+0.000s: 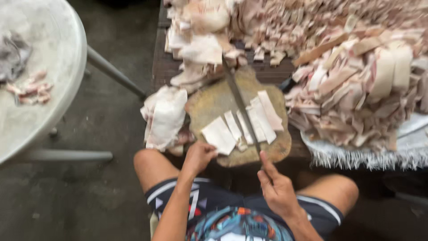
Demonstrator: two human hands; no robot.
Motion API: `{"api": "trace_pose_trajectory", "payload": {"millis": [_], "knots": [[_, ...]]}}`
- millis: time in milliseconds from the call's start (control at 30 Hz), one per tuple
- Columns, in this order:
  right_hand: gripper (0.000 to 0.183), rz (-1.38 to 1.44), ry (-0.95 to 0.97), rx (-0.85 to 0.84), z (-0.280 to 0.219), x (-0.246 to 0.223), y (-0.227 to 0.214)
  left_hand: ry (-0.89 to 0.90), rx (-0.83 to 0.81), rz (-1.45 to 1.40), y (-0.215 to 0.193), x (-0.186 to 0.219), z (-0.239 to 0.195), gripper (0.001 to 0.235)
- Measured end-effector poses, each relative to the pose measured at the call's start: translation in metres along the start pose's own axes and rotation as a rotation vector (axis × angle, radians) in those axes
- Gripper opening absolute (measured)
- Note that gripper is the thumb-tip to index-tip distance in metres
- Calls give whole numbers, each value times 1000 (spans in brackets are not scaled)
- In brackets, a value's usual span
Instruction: The person is cutting pieces of raw animal skin into smaller strips on a wooden cutting board using a large knife.
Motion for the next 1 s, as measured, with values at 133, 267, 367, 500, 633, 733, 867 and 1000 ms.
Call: {"api": "trace_pose_trajectory", "payload": {"millis": [133,267,367,500,633,733,867,1000], "knots": [[68,10,-507,56,-43,-19,11,-118,-69,72,20,2,-14,22],[64,-133,-299,78,-11,14,47,-46,-8,121,11,16,-19,20],[63,-359,-259,16,12,16,54,-53,14,139,6,18,-24,19],[61,-123,243,-121,3,41,39,-86,17,71,11,15,-35,24],[66,-20,-191,-10,-13,-14,5,-240,-149,-302,27,6,-21,28],[74,-40,-560,21,-48,-37,8,-10,57,-83,24,22,-43,22],[67,-215,-633,27,-14,-24,25,-335,29,-109,7,-12,-43,18],[65,-264,-143,-223,22,29,46,-481,81,-261,-6,-41,-62,16]]}}
Point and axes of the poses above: each hand's wrist, its own z-axis towards the middle knuckle, its own y-axis out of the palm, x = y × z, the point moved 8 cm from there along z, towards the middle knuckle, and after that the axes turned 15 degrees about -x, right-handed, at the moved point
